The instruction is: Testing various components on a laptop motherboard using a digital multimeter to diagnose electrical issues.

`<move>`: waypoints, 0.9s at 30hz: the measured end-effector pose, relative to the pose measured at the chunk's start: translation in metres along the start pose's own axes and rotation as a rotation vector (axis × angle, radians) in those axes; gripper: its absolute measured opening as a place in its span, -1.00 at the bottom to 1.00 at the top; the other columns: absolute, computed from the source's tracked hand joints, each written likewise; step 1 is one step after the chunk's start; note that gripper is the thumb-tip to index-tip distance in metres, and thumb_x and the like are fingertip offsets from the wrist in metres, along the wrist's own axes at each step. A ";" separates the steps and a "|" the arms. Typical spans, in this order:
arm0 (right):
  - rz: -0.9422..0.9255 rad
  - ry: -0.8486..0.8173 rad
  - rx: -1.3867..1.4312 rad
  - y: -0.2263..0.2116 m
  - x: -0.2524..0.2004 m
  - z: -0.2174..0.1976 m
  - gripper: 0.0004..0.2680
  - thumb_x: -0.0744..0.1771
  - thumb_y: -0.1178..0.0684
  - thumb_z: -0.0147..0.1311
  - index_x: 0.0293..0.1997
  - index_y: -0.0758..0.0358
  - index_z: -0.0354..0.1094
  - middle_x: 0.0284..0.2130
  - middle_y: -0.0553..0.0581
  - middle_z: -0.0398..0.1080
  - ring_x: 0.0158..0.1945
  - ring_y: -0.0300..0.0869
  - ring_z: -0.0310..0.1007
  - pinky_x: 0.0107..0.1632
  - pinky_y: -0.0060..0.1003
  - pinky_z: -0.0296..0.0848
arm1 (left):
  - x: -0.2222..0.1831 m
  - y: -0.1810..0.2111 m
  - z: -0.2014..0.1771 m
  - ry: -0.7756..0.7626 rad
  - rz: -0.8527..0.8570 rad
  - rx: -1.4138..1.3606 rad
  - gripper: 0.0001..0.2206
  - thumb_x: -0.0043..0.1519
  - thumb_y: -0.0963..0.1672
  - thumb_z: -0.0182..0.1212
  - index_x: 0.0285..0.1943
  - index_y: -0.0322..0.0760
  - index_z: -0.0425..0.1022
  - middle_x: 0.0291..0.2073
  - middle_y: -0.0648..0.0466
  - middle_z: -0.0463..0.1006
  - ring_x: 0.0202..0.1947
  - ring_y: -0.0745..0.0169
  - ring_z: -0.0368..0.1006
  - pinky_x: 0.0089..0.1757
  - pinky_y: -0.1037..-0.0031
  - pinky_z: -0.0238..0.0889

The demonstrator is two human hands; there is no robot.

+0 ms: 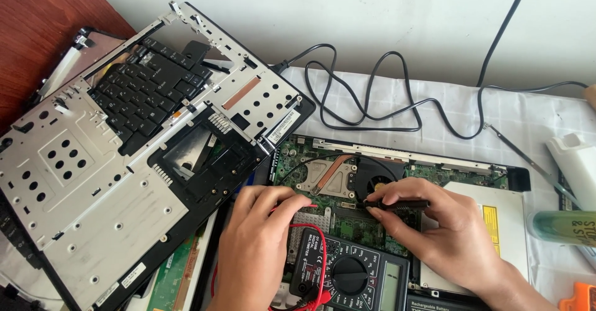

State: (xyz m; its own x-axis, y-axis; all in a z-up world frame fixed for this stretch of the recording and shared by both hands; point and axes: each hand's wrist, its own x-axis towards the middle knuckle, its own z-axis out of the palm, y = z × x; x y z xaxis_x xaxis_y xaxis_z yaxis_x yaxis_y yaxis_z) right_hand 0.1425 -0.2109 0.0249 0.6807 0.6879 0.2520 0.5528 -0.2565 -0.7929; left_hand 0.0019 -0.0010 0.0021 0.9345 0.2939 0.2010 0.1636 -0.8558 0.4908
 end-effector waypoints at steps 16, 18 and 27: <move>0.199 0.028 0.137 -0.002 -0.001 -0.001 -0.85 0.25 0.21 0.27 -0.20 0.19 0.39 -0.28 0.05 0.68 -0.17 -0.33 0.74 -0.07 -0.51 0.73 | 0.000 0.001 -0.002 0.016 0.028 0.018 -0.69 0.14 -0.29 0.19 -0.04 -0.04 0.62 -0.09 0.26 0.57 -0.03 0.05 0.36 -0.30 0.19 0.41; 0.257 0.057 0.190 0.000 0.001 -0.006 -0.82 0.24 0.23 0.28 -0.16 0.19 0.38 -0.25 0.08 0.68 -0.15 -0.32 0.70 -0.10 -0.51 0.66 | 0.002 0.003 -0.004 -0.010 -0.001 0.043 -0.67 0.13 -0.29 0.21 -0.02 -0.04 0.64 -0.09 0.25 0.56 0.00 0.04 0.36 -0.31 0.14 0.42; 0.396 0.068 0.403 0.011 -0.013 -0.038 -0.81 0.25 0.28 0.23 -0.12 0.29 0.33 -0.29 0.25 0.68 -0.15 -0.14 0.74 -0.04 -0.35 0.64 | 0.000 0.004 0.000 0.086 0.052 0.107 -0.68 0.13 -0.32 0.24 -0.09 -0.03 0.66 -0.12 0.26 0.59 -0.08 0.08 0.38 -0.25 0.25 0.41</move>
State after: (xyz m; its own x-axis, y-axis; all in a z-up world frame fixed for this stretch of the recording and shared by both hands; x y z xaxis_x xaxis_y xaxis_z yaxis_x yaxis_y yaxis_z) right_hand 0.1578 -0.2485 0.0335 0.8353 0.5435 -0.0826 0.0314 -0.1972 -0.9799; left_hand 0.0027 -0.0047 0.0038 0.9128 0.2793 0.2981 0.1527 -0.9101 0.3851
